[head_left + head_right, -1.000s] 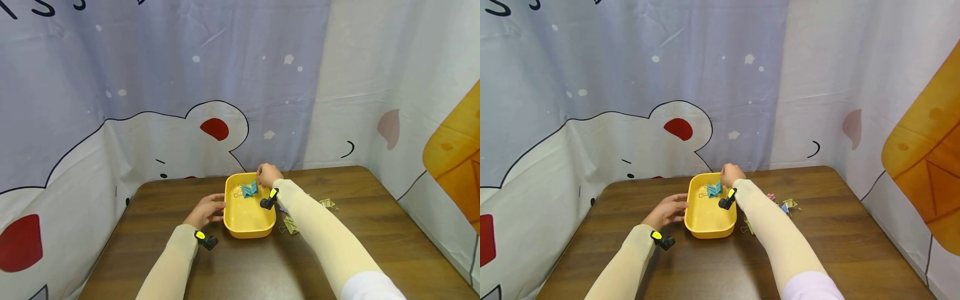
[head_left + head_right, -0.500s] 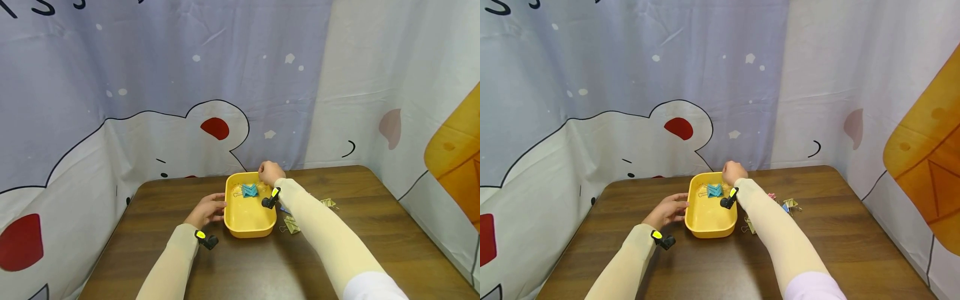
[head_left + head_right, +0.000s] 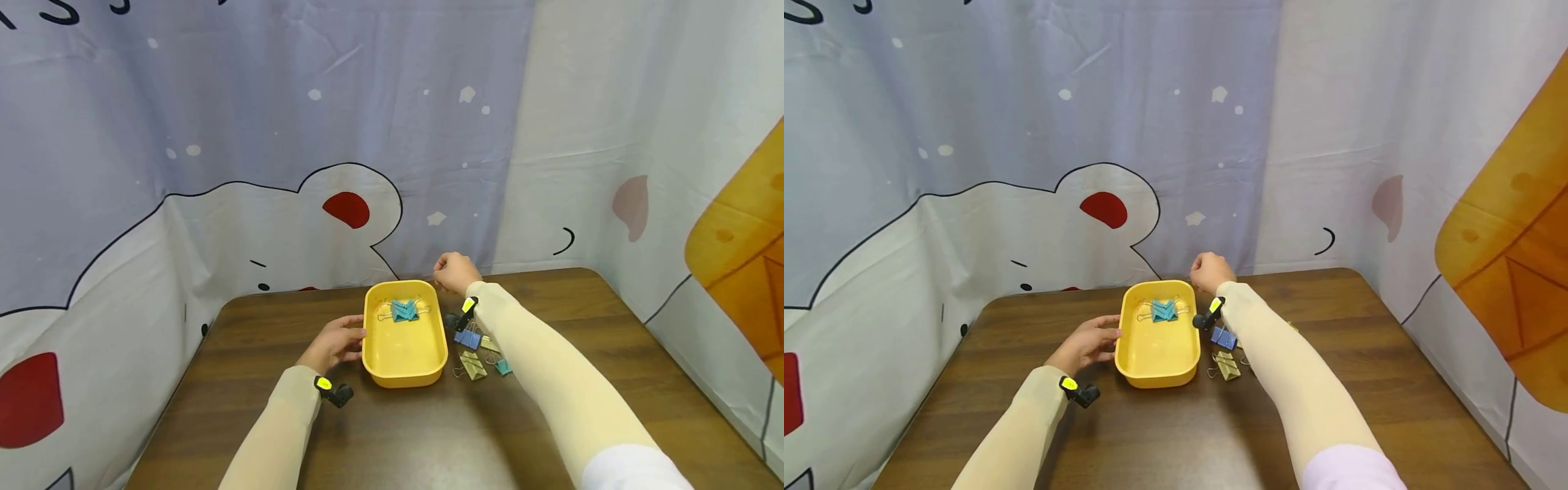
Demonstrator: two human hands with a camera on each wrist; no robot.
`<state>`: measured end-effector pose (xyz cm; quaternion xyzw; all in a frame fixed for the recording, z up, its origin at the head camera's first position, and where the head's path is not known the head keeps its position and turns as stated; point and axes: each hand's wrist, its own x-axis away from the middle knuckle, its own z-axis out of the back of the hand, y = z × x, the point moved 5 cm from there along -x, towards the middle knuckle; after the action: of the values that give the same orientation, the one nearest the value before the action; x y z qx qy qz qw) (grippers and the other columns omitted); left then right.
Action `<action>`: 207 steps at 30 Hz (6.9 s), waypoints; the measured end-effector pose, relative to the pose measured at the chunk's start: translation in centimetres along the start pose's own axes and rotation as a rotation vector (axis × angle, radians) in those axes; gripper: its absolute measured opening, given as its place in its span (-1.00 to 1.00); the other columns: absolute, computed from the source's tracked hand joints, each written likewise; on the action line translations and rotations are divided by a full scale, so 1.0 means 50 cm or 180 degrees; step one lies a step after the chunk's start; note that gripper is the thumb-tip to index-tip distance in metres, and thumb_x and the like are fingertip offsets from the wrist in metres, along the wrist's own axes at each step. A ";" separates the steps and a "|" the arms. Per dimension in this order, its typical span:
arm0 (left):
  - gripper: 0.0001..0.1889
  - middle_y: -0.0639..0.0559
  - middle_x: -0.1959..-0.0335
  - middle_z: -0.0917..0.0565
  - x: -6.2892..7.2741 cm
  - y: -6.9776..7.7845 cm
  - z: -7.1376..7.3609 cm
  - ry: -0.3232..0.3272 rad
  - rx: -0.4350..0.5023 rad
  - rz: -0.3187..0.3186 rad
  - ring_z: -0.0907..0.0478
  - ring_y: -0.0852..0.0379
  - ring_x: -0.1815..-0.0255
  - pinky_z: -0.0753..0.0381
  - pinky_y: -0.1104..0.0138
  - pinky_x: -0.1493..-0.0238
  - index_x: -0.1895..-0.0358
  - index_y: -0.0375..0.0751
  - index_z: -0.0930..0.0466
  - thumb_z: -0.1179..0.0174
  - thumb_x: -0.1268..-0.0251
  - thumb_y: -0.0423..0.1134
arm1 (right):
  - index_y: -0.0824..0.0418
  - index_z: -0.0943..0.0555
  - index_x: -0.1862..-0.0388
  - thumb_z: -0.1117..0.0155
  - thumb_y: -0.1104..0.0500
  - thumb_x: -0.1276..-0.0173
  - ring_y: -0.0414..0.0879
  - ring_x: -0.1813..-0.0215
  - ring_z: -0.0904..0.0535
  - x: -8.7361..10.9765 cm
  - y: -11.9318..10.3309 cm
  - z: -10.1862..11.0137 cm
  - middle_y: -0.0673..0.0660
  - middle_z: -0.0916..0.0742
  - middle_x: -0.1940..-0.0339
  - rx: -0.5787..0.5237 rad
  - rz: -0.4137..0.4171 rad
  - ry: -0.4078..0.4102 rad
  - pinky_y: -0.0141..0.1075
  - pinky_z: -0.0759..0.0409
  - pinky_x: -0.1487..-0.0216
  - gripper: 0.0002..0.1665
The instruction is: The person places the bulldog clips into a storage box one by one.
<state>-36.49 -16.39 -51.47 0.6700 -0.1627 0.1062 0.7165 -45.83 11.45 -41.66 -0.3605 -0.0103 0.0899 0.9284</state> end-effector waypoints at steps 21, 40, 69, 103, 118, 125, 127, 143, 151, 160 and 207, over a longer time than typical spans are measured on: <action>-0.48 -0.27 0.00 -0.61 0.004 0.003 0.002 0.0009 0.0028 -0.0002 -0.63 0.00 0.22 -0.76 0.18 0.20 -0.44 -0.17 -0.40 -0.20 -0.45 -0.36 | 0.32 -0.60 0.19 -0.22 0.28 -0.36 -0.08 0.57 -0.62 0.040 0.098 0.025 0.34 -0.76 0.36 -0.0193 0.0075 -0.0480 -0.35 -0.56 0.56 -0.88; -0.46 -0.30 0.00 -0.58 0.006 0.000 0.001 -0.0006 -0.0004 -0.0020 -0.61 0.04 0.28 -0.76 0.21 0.26 -0.46 -0.16 -0.38 -0.20 -0.46 -0.35 | 0.30 -0.62 0.12 -0.28 0.22 -0.32 -0.14 0.58 -0.56 0.065 0.150 0.010 0.14 -0.72 0.51 -0.0044 -0.0033 -0.0719 -0.23 -0.61 0.49 -0.79; -0.49 -0.28 -0.02 -0.59 0.002 -0.008 -0.003 -0.0015 -0.0017 -0.0045 -0.61 0.01 0.22 -0.76 0.20 0.21 -0.45 -0.15 -0.39 -0.18 -0.48 -0.33 | 0.50 -0.52 0.01 -0.19 0.45 -0.29 -0.02 0.46 -0.70 0.080 0.185 -0.020 0.22 -0.80 0.34 -0.0638 -0.0263 -0.1340 -0.19 -0.69 0.44 -0.72; -0.47 -0.28 -0.04 -0.58 0.003 -0.003 -0.003 0.0025 0.0004 -0.0019 -0.62 0.01 0.22 -0.76 0.22 0.24 -0.46 -0.15 -0.39 -0.20 -0.47 -0.32 | 0.46 -0.52 0.00 -0.16 0.43 -0.42 0.03 0.35 -0.74 0.038 0.055 0.048 0.40 -0.77 0.19 -0.0917 -0.0126 -0.0899 -0.10 -0.75 0.23 -0.80; -0.47 -0.25 0.04 -0.64 0.002 -0.006 -0.006 -0.0001 0.0117 0.0004 -0.64 0.04 0.28 -0.75 0.26 0.34 -0.45 -0.19 -0.38 -0.18 -0.46 -0.36 | 0.51 -0.54 -0.02 -0.14 0.43 -0.44 0.05 0.36 -0.76 0.026 -0.014 0.000 0.40 -0.77 0.20 -0.1050 -0.0100 -0.0949 -0.15 -0.76 0.29 -0.78; -0.46 -0.26 0.03 -0.65 0.004 -0.004 -0.007 -0.0008 0.0151 -0.0026 -0.64 0.04 0.29 -0.75 0.26 0.35 -0.46 -0.20 -0.37 -0.19 -0.45 -0.36 | 0.48 -0.56 -0.01 -0.16 0.43 -0.45 0.10 0.31 -0.77 0.020 -0.040 -0.035 0.36 -0.78 0.22 -0.0899 -0.0050 -0.0970 -0.09 -0.76 0.19 -0.79; -0.46 -0.26 0.04 -0.65 0.004 -0.004 -0.008 -0.0008 0.0148 -0.0033 -0.65 0.03 0.29 -0.75 0.26 0.35 -0.46 -0.21 -0.37 -0.19 -0.45 -0.36 | 0.48 -0.56 -0.02 -0.16 0.43 -0.45 0.17 0.26 -0.77 0.020 -0.047 -0.046 0.35 -0.78 0.24 -0.0881 -0.0060 -0.0971 -0.08 -0.76 0.18 -0.78; -0.46 -0.29 0.00 -0.63 0.009 -0.002 -0.007 -0.0005 0.0170 -0.0046 -0.65 0.02 0.27 -0.75 0.26 0.34 -0.45 -0.23 -0.37 -0.19 -0.44 -0.37 | 0.47 -0.57 0.05 -0.24 0.47 -0.38 0.10 0.37 -0.77 0.012 -0.054 -0.136 0.33 -0.79 0.32 -0.0990 -0.0313 -0.0910 -0.11 -0.77 0.25 -0.81; -0.46 -0.30 -0.02 -0.64 0.007 -0.003 -0.007 -0.0001 0.0146 -0.0022 -0.66 0.00 0.22 -0.76 0.22 0.27 -0.46 -0.22 -0.36 -0.19 -0.45 -0.36 | 0.56 -0.56 -0.06 -0.27 0.50 -0.33 0.04 0.44 -0.74 0.017 -0.066 -0.157 0.32 -0.78 0.37 -0.1055 -0.0364 -0.0889 -0.14 -0.77 0.30 -0.68; -0.46 -0.29 0.01 -0.63 0.004 -0.005 -0.009 -0.0012 0.0180 -0.0058 -0.64 0.02 0.25 -0.75 0.24 0.30 -0.45 -0.24 -0.37 -0.19 -0.44 -0.38 | 0.54 -0.59 -0.01 -0.24 0.48 -0.36 0.11 0.35 -0.77 0.016 -0.081 -0.176 0.35 -0.79 0.29 -0.1022 -0.0318 -0.0836 -0.10 -0.77 0.25 -0.74; -0.52 -0.21 0.08 -0.59 0.006 -0.004 -0.006 0.0074 0.0150 -0.0027 -0.54 0.10 0.34 -0.73 0.30 0.37 -0.39 -0.21 -0.43 -0.20 -0.45 -0.35 | 0.46 -0.62 0.09 -0.20 0.31 -0.42 -0.02 0.38 -0.65 0.066 0.120 0.073 0.31 -0.74 0.30 -0.0398 0.0102 -0.0508 -0.17 -0.71 0.33 -0.79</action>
<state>-36.11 -16.13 -51.53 0.6861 -0.1491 0.1147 0.7028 -43.87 18.82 -43.13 -0.4095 -0.0841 0.1325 0.8987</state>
